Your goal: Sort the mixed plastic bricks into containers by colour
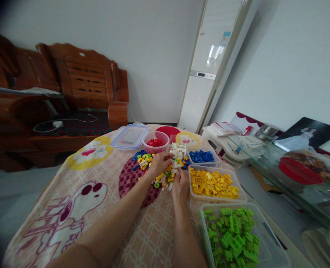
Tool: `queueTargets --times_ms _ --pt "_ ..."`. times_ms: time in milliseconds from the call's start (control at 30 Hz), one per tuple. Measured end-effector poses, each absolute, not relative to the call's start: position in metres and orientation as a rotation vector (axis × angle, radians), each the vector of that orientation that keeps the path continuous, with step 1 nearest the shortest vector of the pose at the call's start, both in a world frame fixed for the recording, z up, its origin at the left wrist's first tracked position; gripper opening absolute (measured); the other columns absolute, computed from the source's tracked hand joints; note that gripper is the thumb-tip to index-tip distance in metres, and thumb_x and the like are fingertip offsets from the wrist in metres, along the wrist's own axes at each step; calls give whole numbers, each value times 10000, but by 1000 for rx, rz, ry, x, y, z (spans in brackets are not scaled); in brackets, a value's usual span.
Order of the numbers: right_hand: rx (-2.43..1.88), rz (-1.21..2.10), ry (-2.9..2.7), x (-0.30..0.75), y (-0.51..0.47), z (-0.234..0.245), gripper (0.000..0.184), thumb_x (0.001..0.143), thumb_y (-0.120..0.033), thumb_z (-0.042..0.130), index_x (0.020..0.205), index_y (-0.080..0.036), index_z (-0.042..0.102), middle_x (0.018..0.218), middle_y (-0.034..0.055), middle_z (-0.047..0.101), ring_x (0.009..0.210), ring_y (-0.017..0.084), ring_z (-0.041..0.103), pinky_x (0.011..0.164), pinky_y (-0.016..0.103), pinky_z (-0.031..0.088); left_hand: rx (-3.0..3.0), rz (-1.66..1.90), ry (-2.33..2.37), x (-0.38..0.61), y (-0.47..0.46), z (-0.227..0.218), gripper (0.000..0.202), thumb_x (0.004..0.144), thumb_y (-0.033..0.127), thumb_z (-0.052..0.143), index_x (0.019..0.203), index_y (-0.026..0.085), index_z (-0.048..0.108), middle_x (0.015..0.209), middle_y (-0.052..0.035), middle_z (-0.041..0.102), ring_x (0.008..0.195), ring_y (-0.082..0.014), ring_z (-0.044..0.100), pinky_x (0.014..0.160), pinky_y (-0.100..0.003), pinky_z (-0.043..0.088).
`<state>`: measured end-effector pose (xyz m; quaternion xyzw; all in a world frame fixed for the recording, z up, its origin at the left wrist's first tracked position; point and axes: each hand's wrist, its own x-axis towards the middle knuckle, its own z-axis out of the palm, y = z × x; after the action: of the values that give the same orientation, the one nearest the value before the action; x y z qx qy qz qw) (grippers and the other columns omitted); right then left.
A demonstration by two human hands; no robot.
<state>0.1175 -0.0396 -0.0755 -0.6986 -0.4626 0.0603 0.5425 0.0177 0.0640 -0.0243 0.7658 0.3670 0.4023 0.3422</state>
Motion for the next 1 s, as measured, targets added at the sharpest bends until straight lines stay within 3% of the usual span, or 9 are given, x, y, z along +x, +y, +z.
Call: queueTargets --times_ms 167,267,600,833,1000 --pt "-1670 140 -1143 120 -40 -77 457 880 -323 372 1108 -128 715 1102 141 722 1035 244 645 957 371 464 2368 944 868 27 50 -28 345 798 40 524 1050 168 719 1096 -84 713 1064 -187 636 1011 -341 488" --pt "-1664 147 -1160 121 -40 -77 419 857 -276 398 1092 -152 722 1090 119 729 1015 233 648 949 358 465 2489 856 839 29 45 -29 296 827 60 521 1035 153 710 1089 -105 694 1091 -206 613 1029 -364 471" --pt "-1648 155 -1178 121 -41 -73 410 841 -251 393 1053 -153 730 1046 112 737 988 228 659 928 347 477 2388 872 926 22 55 -34 233 736 98 671 954 161 725 976 -76 683 884 -178 634 867 -312 520" --pt "-1653 141 -1175 122 -40 -78 416 833 -241 394 1068 -162 728 1087 114 732 1025 230 653 953 352 469 2328 797 999 16 57 -23 268 685 67 617 885 174 759 853 -37 715 757 -152 625 770 -260 504" --pt "-1648 147 -1188 122 -40 -77 427 838 -255 388 1078 -152 726 1080 119 732 1019 235 653 952 355 472 2234 835 1032 13 53 -15 158 683 109 667 798 164 759 755 -21 713 694 -136 618 700 -230 476"
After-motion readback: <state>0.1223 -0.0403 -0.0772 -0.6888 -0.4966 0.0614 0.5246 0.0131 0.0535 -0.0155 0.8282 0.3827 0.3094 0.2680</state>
